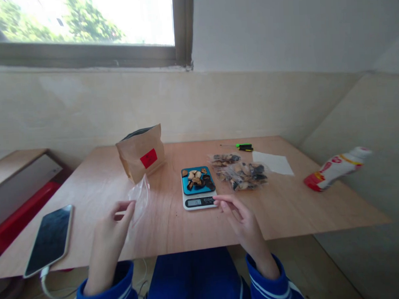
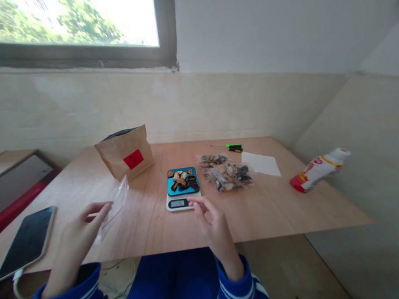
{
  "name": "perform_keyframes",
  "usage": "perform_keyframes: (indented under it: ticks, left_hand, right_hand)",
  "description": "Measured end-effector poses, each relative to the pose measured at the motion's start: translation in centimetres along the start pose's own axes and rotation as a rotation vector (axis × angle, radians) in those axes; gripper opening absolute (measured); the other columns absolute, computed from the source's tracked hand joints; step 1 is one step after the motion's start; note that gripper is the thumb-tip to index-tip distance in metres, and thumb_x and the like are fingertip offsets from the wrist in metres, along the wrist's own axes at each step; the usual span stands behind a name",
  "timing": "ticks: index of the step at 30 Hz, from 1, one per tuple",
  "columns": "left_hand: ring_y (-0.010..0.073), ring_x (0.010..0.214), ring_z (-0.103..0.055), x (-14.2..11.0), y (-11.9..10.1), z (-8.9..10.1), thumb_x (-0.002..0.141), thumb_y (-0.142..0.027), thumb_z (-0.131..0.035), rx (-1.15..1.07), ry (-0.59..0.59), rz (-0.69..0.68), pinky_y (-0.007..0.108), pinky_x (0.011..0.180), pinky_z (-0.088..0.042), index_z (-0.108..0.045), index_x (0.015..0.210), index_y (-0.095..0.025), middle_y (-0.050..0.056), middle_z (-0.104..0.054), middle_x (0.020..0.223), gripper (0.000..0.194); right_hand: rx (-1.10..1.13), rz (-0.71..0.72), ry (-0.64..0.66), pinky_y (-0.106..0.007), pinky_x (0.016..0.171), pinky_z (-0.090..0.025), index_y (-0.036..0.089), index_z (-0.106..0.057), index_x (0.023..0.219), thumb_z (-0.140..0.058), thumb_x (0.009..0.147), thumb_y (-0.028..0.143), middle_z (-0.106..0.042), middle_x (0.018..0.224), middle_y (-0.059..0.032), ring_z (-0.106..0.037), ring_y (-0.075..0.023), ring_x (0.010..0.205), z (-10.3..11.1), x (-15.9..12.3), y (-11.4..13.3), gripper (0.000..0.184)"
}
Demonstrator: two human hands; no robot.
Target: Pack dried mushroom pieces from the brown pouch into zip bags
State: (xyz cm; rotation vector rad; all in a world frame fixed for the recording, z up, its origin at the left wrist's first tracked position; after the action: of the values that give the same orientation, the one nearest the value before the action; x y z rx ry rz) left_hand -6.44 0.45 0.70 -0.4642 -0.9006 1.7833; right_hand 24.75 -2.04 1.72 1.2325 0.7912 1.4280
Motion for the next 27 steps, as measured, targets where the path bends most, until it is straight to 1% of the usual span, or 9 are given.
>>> perform_keyframes:
  ticks: [2,4,8,10,14,18,22,25,27]
  left_hand:
    - [0.0225,0.065,-0.064,-2.1,-3.4,0.0,0.078,-0.054,-0.056,-0.090,-0.079,-0.125,0.034,0.060,-0.051,-0.064,0.077,-0.022,0.002,-0.067,0.070,0.033]
    - [0.0234,0.085,-0.067,-4.0,-6.5,-0.9,0.082,-0.046,-0.056,-0.142,-0.114,-0.357,0.038,0.077,-0.053,-0.062,0.075,-0.022,0.005,-0.070,0.089,0.026]
    - [0.0243,0.118,-0.059,-6.0,-9.0,-3.8,0.087,-0.026,-0.055,-0.234,-0.091,-0.630,0.044,0.098,-0.049,-0.053,0.077,-0.021,0.009,-0.065,0.122,0.011]
    - [0.0243,0.127,-0.054,-6.3,-8.8,-4.7,0.087,-0.015,-0.052,-0.331,-0.117,-0.679,0.048,0.104,-0.045,-0.048,0.079,-0.021,0.009,-0.064,0.127,0.010]
    - [0.0247,0.115,-0.063,-6.0,-8.0,-4.7,0.081,-0.004,-0.049,-0.627,-0.364,-0.746,0.055,0.102,-0.046,-0.038,0.073,-0.021,0.006,-0.072,0.112,0.022]
    - [0.0217,0.095,-0.072,-5.2,-8.2,-4.6,0.079,-0.007,-0.050,-0.704,-0.539,-0.643,0.045,0.087,-0.056,-0.031,0.067,-0.021,0.005,-0.076,0.098,0.027]
    - [0.0158,0.074,-0.071,-4.0,-8.4,-5.5,0.078,-0.013,-0.052,-0.555,-0.511,-0.375,0.025,0.059,-0.052,-0.031,0.063,-0.022,0.006,-0.077,0.093,0.027]
    - [0.0098,0.058,-0.062,-3.2,-8.0,-6.4,0.079,-0.017,-0.053,-0.470,-0.457,-0.234,0.021,0.052,-0.046,-0.032,0.063,-0.021,0.005,-0.077,0.095,0.026]
    - [0.0098,0.060,-0.062,-2.7,-7.7,-7.0,0.080,-0.019,-0.054,-0.438,-0.426,-0.184,0.021,0.056,-0.046,-0.033,0.064,-0.021,0.004,-0.076,0.098,0.026]
  right_hand:
    - [0.099,-0.009,0.017,-0.031,0.079,-0.052,0.021,-0.065,0.108,-0.050,0.092,0.044,-0.070,0.097,-0.0069,-0.065,-0.0182,0.086,-2.2,0.4,1.2,0.031]
    - [0.194,-0.058,0.026,-0.029,0.074,-0.052,0.021,-0.058,0.118,-0.052,0.090,0.046,-0.068,0.103,-0.0076,-0.064,-0.0167,0.084,-4.7,0.5,1.9,0.038]
    - [0.355,-0.180,0.082,-0.027,0.066,-0.052,0.019,-0.056,0.110,-0.059,0.084,0.045,-0.067,0.089,-0.0045,-0.064,-0.0149,0.074,-8.1,0.7,1.1,0.037]
    - [0.410,-0.239,0.091,-0.026,0.061,-0.050,0.019,-0.059,0.096,-0.060,0.082,0.044,-0.062,0.071,0.0000,-0.061,-0.0136,0.063,-8.0,1.0,-0.1,0.029]
    - [0.429,-0.334,0.131,-0.026,0.055,-0.048,0.018,-0.060,0.088,-0.065,0.076,0.048,-0.058,0.059,0.0029,-0.057,-0.0122,0.052,-5.7,1.8,-1.7,0.033]
    - [0.290,-0.189,0.249,-0.033,0.074,-0.054,0.019,-0.062,0.103,-0.046,0.090,0.055,-0.069,0.086,-0.0065,-0.067,-0.0186,0.080,-4.3,3.4,-2.2,0.042]
    - [-0.236,0.067,0.055,-0.048,0.108,-0.037,0.016,-0.056,0.124,-0.051,0.090,0.049,-0.054,0.133,-0.0183,-0.047,-0.0293,0.130,-4.1,7.2,-4.8,0.047]
    - [-0.592,0.128,0.253,-0.055,0.114,-0.025,0.014,-0.042,0.142,-0.058,0.088,0.044,-0.031,0.153,-0.0225,-0.024,-0.0359,0.145,-5.3,10.1,-7.5,0.064]
    - [-0.714,0.180,0.407,-0.057,0.114,-0.023,0.013,-0.038,0.145,-0.058,0.089,0.043,-0.029,0.154,-0.0224,-0.021,-0.0364,0.146,-6.0,11.2,-8.7,0.067]
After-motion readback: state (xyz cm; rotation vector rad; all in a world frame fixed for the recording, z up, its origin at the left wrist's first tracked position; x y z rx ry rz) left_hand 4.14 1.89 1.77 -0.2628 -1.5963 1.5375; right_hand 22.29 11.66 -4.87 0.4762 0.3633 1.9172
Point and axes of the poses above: each hand's wrist, its own x-axis towards the middle knuckle, its own z-axis out of the back of the hand, y = z × x, the point moved 3 cm from there along x, towards the middle knuckle
